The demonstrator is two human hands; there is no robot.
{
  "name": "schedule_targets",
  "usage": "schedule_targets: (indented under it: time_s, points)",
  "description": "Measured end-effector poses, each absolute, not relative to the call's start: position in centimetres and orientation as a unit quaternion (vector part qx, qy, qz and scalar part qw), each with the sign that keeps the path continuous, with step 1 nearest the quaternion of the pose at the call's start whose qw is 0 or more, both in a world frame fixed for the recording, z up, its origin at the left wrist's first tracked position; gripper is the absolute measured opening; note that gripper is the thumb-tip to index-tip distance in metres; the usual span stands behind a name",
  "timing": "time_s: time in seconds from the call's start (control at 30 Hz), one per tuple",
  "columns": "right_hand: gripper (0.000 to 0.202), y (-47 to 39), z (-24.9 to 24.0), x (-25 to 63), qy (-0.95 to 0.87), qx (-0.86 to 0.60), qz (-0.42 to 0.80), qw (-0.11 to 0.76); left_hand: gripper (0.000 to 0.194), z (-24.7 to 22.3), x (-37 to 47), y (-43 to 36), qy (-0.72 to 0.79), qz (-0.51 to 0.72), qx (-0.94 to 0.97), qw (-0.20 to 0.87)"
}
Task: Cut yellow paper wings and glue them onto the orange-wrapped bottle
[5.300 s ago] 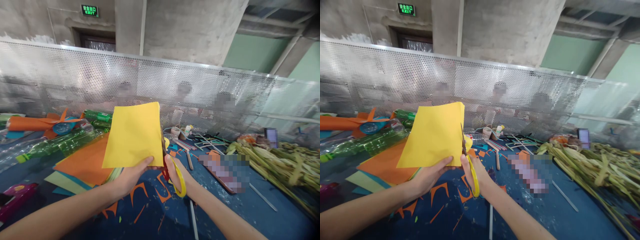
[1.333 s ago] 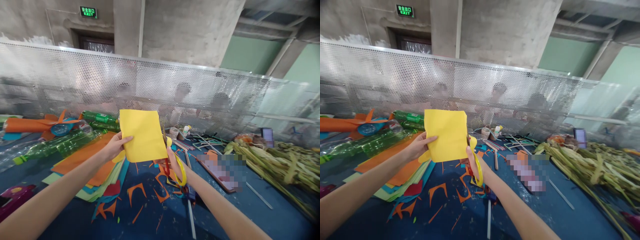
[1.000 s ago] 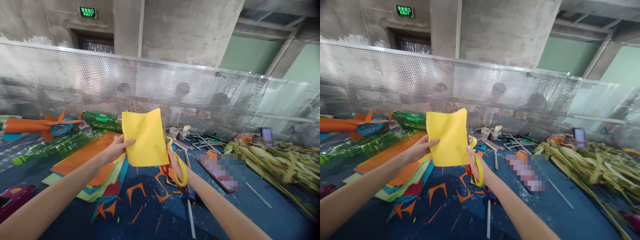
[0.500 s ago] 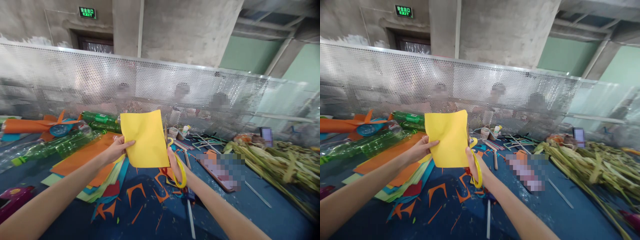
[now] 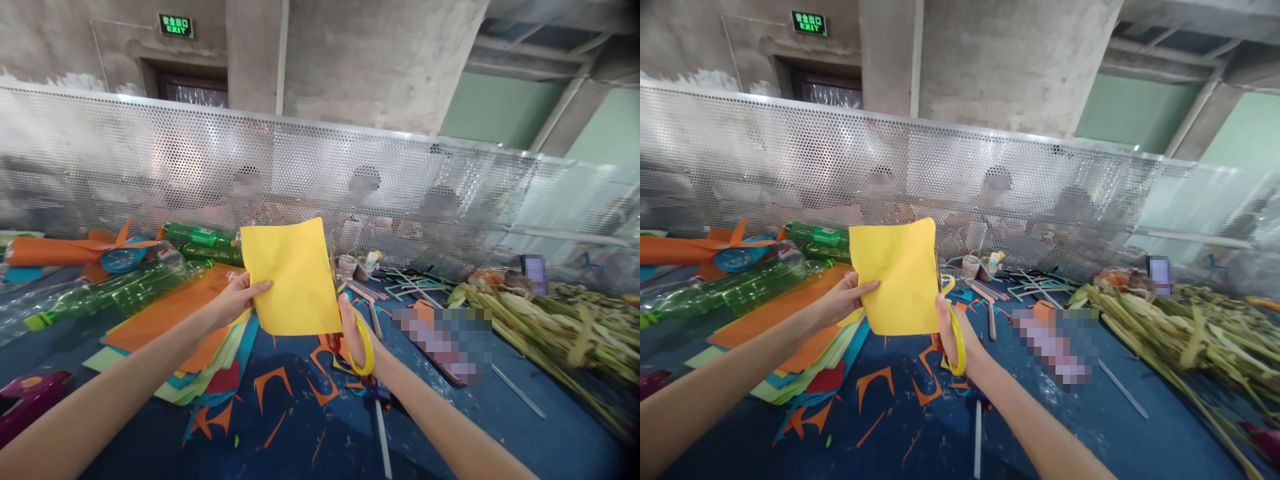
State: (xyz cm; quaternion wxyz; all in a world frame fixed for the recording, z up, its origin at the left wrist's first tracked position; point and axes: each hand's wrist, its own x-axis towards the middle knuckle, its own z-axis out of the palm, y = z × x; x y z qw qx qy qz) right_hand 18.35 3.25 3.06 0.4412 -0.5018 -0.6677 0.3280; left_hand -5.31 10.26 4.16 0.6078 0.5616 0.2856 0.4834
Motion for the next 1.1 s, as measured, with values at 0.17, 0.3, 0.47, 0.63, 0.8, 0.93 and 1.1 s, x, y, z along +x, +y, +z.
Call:
schedule_targets:
  time_s: [0.17,0.3,0.47,0.63,0.8,0.93,1.1]
  points:
    - [0.073,3.2,2.9,18.6,-0.672,-0.489,0.322,0.453,0.037,4.1,-5.4,10.3,0.276,0.479,0.562,0.615]
    - [0.072,3.1,2.9,18.4,-0.663,-0.488,0.325,0.466,0.039,3.9,-5.4,10.4,0.273,0.484,0.556,0.618]
    - [0.073,3.2,2.8,18.2,-0.645,-0.491,0.327,0.486,0.041,3.7,-5.3,10.6,0.272,0.484,0.551,0.623]
    - [0.070,3.0,3.1,18.0,-0.637,-0.490,0.339,0.489,0.041,3.7,-5.3,10.5,0.271,0.488,0.549,0.622]
    - [0.067,2.5,3.8,17.7,-0.618,-0.515,0.342,0.486,0.042,3.8,-5.3,10.5,0.279,0.490,0.549,0.617]
    - [0.064,2.5,4.2,17.8,-0.623,-0.526,0.323,0.479,0.039,3.7,-5.3,10.5,0.268,0.490,0.548,0.623]
    - [0.063,2.4,4.6,18.0,-0.634,-0.540,0.300,0.465,0.037,3.7,-5.3,10.4,0.261,0.489,0.548,0.627]
